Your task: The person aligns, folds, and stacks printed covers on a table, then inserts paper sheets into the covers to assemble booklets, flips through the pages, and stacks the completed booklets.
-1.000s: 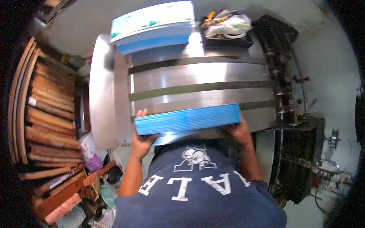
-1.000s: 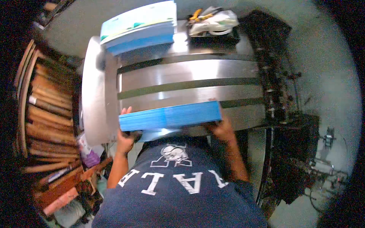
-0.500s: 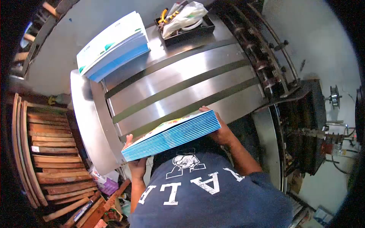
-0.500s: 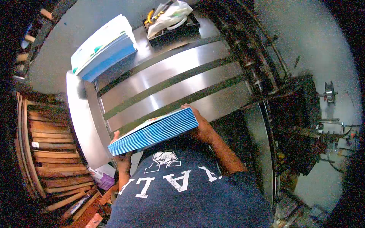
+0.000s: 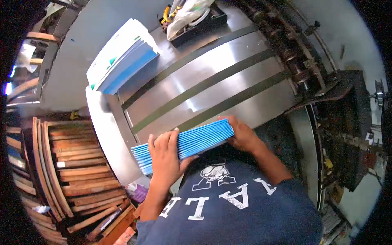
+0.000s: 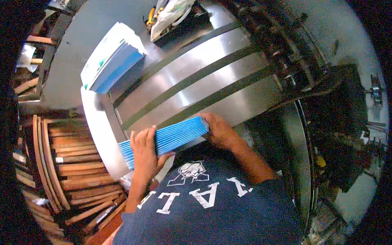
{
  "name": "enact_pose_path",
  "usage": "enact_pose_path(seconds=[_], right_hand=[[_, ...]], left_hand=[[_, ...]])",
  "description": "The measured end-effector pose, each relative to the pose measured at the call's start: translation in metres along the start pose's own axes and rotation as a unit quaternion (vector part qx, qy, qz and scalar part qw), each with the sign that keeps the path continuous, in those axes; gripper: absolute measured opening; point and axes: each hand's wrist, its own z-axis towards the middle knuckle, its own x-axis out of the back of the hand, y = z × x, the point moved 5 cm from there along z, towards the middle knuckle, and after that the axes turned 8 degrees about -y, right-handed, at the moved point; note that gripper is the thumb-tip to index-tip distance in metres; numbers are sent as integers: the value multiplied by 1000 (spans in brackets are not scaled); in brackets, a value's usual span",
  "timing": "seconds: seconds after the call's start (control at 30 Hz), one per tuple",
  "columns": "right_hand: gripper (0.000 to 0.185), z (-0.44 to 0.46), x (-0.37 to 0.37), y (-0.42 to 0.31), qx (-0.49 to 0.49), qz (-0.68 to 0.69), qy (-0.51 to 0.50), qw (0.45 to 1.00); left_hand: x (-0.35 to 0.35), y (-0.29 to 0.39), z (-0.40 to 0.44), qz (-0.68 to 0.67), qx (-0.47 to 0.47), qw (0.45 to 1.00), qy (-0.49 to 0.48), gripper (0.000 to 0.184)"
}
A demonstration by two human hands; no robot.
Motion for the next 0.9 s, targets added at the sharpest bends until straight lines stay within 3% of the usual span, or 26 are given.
enact_pose_path(seconds=[0.03,0.07,0.13,0.17,0.23,0.3,0.43,0.57,0.63,0.9], right_hand=[[53,-1,1,0,2,10,-8,1000],[55,2,10,-6,-20,48,-43,998],[57,8,40,-36,-42,90,-79,992],[56,14,64,-75,52,-28,-44,997],[55,23,62,-104,145,-136,-8,980],[45,35,37,-108,159,-262,-92,947],[31,40,37,-106,187,-245,-97,946],[31,44,40,-112,202,-227,-79,949],[32,46,41,-112,206,-232,-80,947],[34,45,42,-113,208,-258,-85,940]], left_hand=[[1,-1,-4,-22,-11,1000,15,80],[-1,-1,-4,-17,-7,1000,11,80],[-2,-1,-4,-139,12,990,30,42],[0,-1,-1,-138,4,988,73,32],[5,4,-1,-121,16,991,63,32],[7,5,-1,-109,13,991,77,30],[5,-4,-8,-116,-3,988,100,28],[22,-29,-31,-115,21,989,87,32],[18,-64,-60,-47,78,995,47,34],[11,-77,-78,-33,77,993,82,35]])
